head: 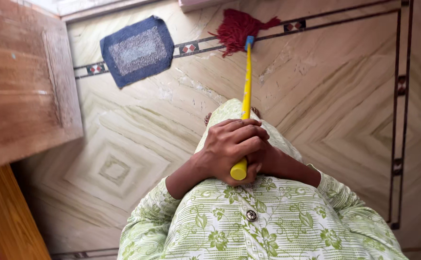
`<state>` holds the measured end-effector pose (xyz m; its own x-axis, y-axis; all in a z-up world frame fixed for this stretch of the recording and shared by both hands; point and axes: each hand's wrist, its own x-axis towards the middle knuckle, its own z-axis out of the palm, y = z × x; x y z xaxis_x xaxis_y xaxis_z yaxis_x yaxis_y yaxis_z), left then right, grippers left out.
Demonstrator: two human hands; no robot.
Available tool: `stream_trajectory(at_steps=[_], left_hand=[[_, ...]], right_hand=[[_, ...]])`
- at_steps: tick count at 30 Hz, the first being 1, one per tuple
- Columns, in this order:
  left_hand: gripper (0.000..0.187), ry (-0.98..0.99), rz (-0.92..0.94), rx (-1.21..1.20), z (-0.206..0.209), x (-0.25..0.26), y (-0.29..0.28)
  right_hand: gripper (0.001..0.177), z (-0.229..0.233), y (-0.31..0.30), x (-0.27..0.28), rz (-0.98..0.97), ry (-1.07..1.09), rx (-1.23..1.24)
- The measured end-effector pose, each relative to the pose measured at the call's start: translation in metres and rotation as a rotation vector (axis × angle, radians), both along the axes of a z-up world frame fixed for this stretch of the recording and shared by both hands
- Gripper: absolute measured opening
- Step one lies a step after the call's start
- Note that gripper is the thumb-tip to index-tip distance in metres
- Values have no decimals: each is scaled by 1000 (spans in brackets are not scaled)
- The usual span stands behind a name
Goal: The person mops the tiled floor of a room using a red mop with a yellow handle, moving it across the surface in various directions while walking backwards and sideways.
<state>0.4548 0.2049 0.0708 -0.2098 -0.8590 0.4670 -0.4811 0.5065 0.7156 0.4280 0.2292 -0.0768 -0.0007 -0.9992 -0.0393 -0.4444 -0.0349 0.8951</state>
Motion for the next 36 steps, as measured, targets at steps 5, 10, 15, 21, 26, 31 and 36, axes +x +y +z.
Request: stream_trajectory(at_steps=[5, 10, 15, 21, 26, 31, 36], left_hand=[[37, 17, -239, 76, -20, 19, -26], [46, -41, -316, 156, -60, 17, -48], [44, -75, -466, 81, -73, -15, -56], [45, -121, -499, 92, -66, -38, -60], [48, -53, -438, 49, -55, -83, -58], [44, 69, -401, 0, -51, -133, -74], [23, 112, -759, 174, -52, -205, -70]], right_hand=[[37, 9, -23, -5, -38, 139, 176], [40, -62, -57, -133, 432, -2083, 1058], [44, -117, -10, -158, -240, -2666, 707], [46, -110, -32, -196, -49, -2354, 912], [39, -77, -63, -228, 392, -1953, 1038], [43, -26, -129, -292, 812, -2099, 525], [19, -34, -119, -338, 408, -2133, 522]])
